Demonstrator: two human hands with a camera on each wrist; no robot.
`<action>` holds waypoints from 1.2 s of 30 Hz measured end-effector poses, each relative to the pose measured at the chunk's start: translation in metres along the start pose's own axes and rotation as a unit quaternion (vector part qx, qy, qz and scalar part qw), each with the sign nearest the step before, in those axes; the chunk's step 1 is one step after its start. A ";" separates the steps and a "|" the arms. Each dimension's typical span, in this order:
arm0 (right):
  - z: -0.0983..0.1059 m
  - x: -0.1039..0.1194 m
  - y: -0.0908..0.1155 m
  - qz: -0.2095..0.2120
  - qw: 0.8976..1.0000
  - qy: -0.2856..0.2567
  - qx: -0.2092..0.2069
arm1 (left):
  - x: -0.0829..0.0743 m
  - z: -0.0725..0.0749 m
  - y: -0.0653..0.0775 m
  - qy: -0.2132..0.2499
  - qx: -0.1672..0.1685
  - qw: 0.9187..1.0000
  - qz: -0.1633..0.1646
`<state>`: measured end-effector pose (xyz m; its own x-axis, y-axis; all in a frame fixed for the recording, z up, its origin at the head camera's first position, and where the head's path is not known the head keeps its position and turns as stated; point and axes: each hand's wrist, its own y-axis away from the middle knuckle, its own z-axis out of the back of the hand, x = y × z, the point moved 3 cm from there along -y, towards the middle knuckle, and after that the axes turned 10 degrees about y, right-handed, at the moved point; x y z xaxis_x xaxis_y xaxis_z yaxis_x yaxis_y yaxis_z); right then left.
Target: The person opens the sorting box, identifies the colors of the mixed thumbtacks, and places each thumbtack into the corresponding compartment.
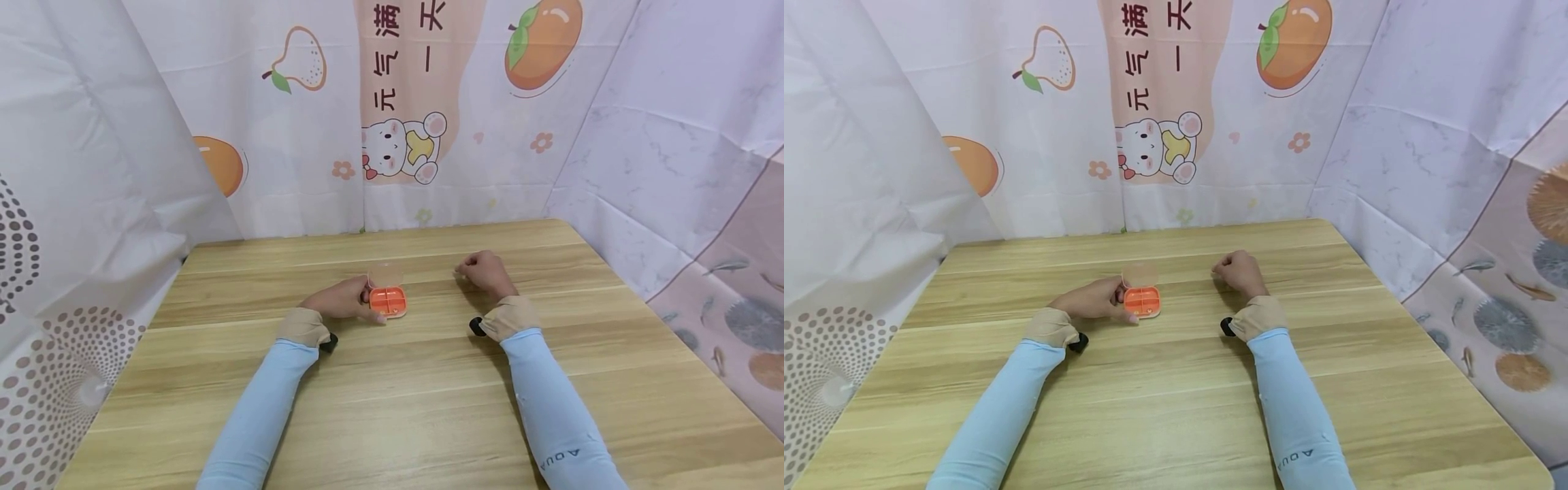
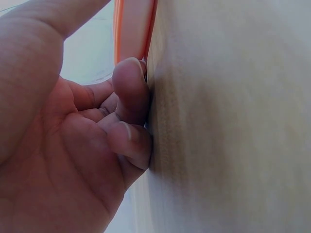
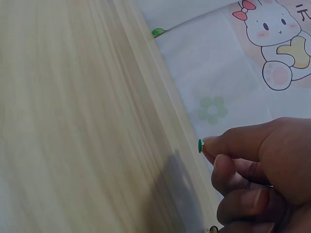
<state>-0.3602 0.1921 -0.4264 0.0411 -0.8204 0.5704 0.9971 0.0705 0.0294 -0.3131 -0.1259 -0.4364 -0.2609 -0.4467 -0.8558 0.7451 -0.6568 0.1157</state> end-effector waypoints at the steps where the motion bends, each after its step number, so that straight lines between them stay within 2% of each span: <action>1: -0.001 0.001 0.000 0.002 1.000 -0.001 0.000 | 0.000 0.000 0.000 -0.002 -0.003 1.000 0.002; 6: -0.004 0.005 -0.001 0.020 1.000 0.015 -0.002 | 0.002 0.001 0.001 -0.014 -0.016 1.000 0.018; 14: -0.007 0.012 -0.001 0.034 0.999 0.035 0.005 | 0.000 0.000 0.001 0.003 -0.003 1.000 0.006; 20: -0.009 0.015 0.000 0.045 0.998 0.049 0.007 | 0.001 0.000 0.001 -0.005 -0.010 1.000 0.022; 27: -0.012 0.019 -0.001 0.052 0.997 0.051 0.011 | 0.001 0.000 -0.001 0.009 0.000 1.000 0.005; 36: -0.014 0.025 0.000 0.068 0.996 0.061 0.009 | 0.002 0.000 -0.001 -0.001 -0.004 1.000 0.008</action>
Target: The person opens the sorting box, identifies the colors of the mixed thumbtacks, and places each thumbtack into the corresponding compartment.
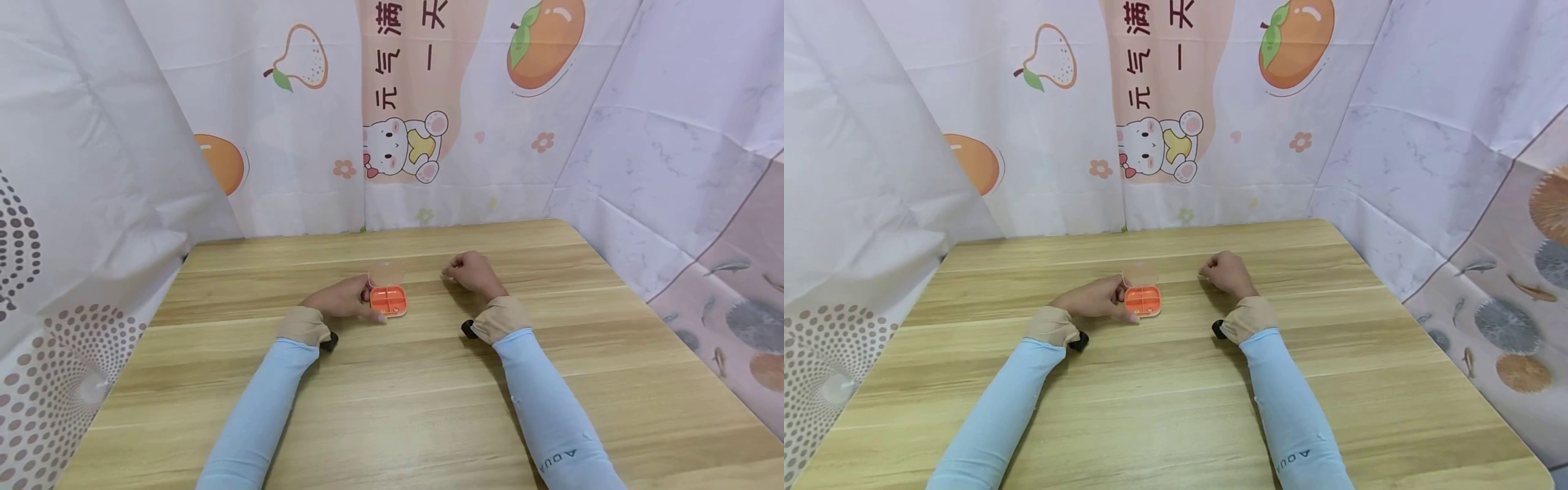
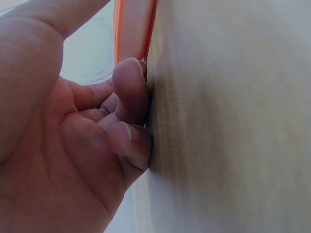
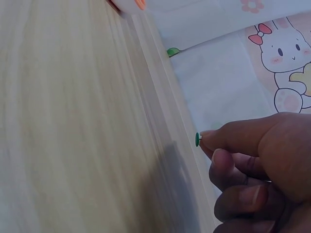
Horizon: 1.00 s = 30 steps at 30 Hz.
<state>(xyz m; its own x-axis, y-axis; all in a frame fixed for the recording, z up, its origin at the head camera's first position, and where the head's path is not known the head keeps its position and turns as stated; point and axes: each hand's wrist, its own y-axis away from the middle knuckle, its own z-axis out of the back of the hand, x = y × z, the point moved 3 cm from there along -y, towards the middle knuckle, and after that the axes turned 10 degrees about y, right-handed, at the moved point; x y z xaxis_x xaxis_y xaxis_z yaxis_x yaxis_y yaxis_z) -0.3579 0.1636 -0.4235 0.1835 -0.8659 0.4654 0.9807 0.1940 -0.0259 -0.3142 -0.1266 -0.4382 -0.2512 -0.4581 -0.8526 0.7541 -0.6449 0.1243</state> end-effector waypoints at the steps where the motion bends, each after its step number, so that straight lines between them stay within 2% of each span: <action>1: 0.000 0.001 0.000 0.003 1.000 0.001 0.000 | 0.000 0.000 0.000 -0.002 -0.001 1.000 0.001; 20: -0.007 0.013 0.000 0.008 1.000 0.001 0.011 | -0.002 0.000 0.001 -0.001 -0.005 1.000 0.017; 30: -0.008 0.018 0.000 0.016 1.000 0.001 0.013 | -0.001 0.001 0.000 -0.006 -0.005 1.000 0.012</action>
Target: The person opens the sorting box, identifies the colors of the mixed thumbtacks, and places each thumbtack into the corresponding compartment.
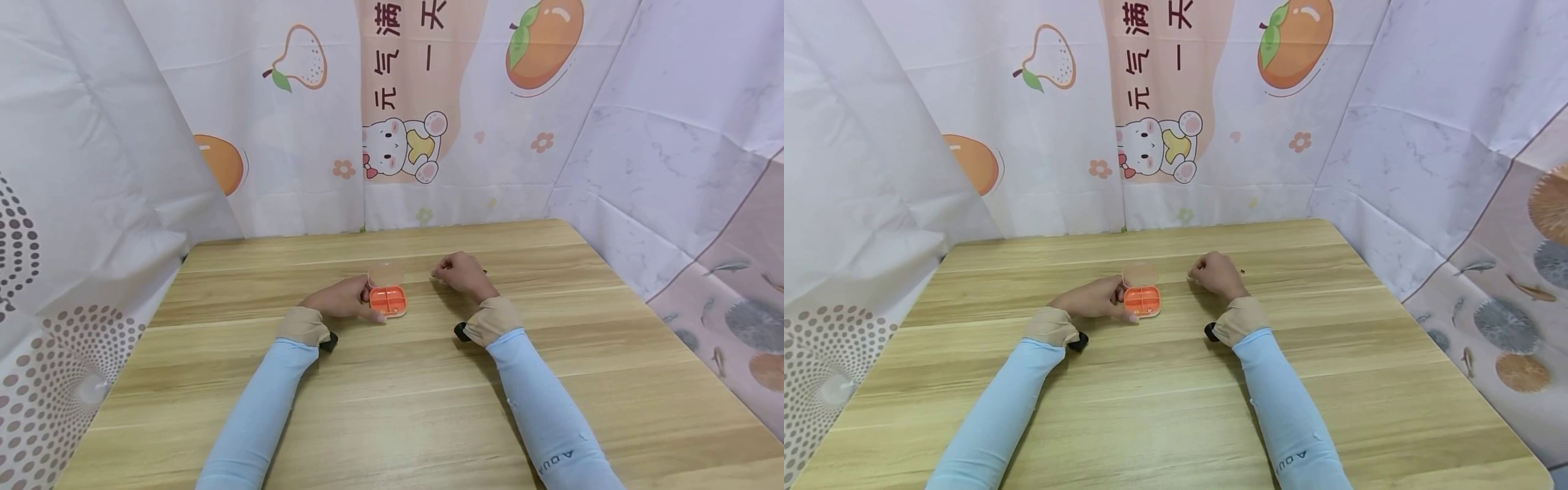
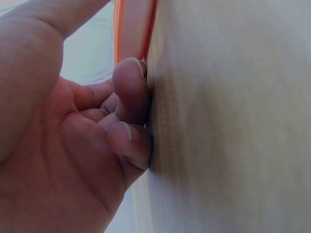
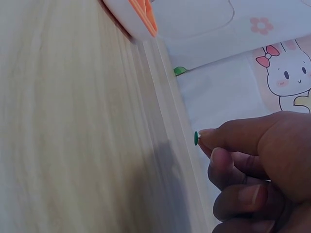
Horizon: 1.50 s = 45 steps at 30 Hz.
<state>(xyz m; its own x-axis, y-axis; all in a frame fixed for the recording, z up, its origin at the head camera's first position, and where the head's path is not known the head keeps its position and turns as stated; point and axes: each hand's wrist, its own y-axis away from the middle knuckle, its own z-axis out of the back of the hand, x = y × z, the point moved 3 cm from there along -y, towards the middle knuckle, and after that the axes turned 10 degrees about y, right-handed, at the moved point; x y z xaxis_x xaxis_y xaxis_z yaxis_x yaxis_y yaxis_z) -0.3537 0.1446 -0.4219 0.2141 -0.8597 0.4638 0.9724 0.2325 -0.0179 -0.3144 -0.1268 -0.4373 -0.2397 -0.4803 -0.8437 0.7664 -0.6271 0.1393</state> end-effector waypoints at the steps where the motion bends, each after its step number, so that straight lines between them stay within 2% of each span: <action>1: 0.000 0.001 0.000 0.000 1.000 -0.001 -0.001 | 0.001 0.000 0.000 -0.001 -0.001 1.000 0.002; 7: -0.002 0.005 0.000 0.005 1.000 0.001 0.001 | 0.002 0.000 -0.001 -0.005 -0.003 1.000 0.007; 14: -0.004 0.007 0.000 0.003 1.000 -0.007 0.001 | 0.001 0.000 0.000 -0.006 -0.002 1.000 -0.003; 25: -0.006 0.008 0.000 0.010 1.000 -0.005 0.001 | 0.000 0.001 0.001 -0.017 -0.008 1.000 0.013; 45: -0.010 0.018 0.001 0.013 1.000 0.006 0.017 | 0.000 0.000 0.000 -0.021 -0.007 1.000 0.000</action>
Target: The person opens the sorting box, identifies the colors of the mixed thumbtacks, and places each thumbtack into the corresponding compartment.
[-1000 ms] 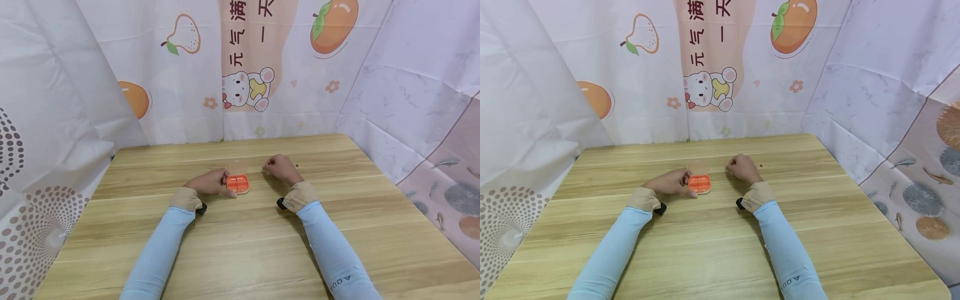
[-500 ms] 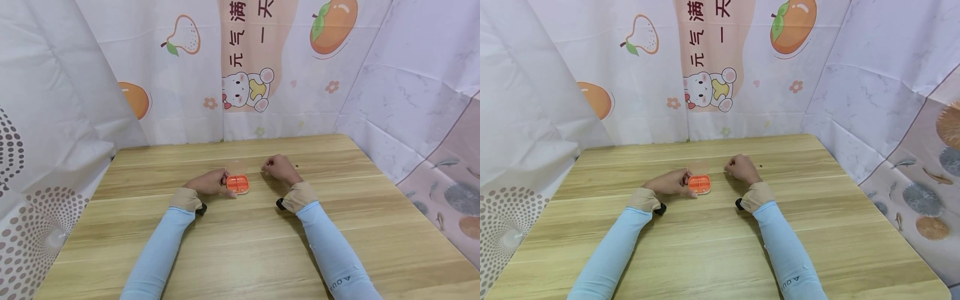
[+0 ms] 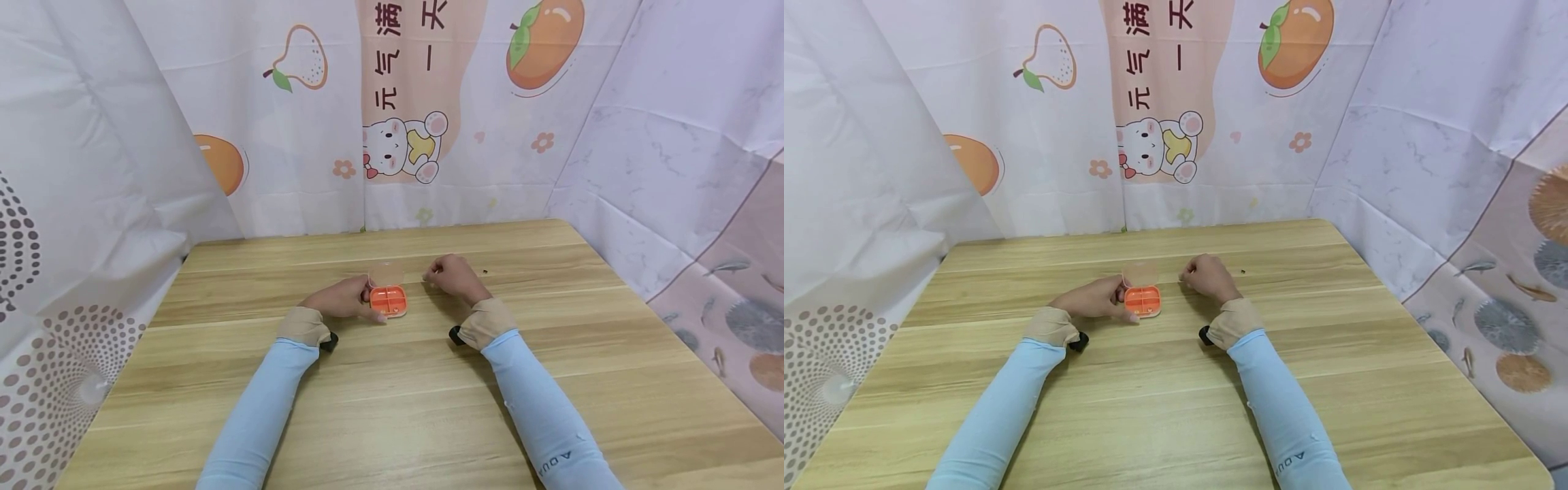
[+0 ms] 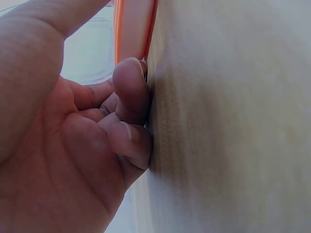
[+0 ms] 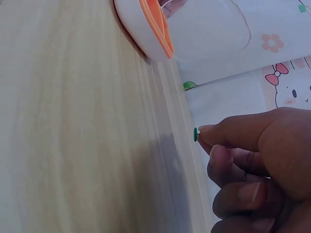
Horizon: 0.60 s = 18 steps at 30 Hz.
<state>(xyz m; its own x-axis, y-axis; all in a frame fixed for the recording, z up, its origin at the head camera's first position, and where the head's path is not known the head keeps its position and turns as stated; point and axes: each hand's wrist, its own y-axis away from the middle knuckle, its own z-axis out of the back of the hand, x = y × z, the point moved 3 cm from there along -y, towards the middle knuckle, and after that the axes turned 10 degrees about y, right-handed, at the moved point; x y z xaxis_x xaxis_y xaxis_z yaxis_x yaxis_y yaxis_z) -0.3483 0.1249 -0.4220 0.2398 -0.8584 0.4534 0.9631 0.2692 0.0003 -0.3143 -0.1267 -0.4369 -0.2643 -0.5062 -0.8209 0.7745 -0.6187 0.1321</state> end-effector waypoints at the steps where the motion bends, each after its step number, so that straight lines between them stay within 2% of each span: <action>1: 0.000 0.000 0.000 0.001 1.000 0.002 -0.001 | 0.000 0.000 0.000 0.000 0.000 1.000 -0.001; 18: -0.003 0.004 -0.001 0.008 1.000 -0.004 0.001 | -0.001 0.000 0.000 0.005 -0.003 1.000 0.004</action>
<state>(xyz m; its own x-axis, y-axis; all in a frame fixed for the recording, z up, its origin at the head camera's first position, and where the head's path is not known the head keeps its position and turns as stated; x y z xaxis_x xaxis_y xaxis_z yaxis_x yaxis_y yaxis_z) -0.3480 0.1201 -0.4235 0.2545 -0.8506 0.4602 0.9587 0.2843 -0.0047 -0.3140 -0.1267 -0.4364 -0.2523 -0.5041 -0.8259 0.7801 -0.6110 0.1346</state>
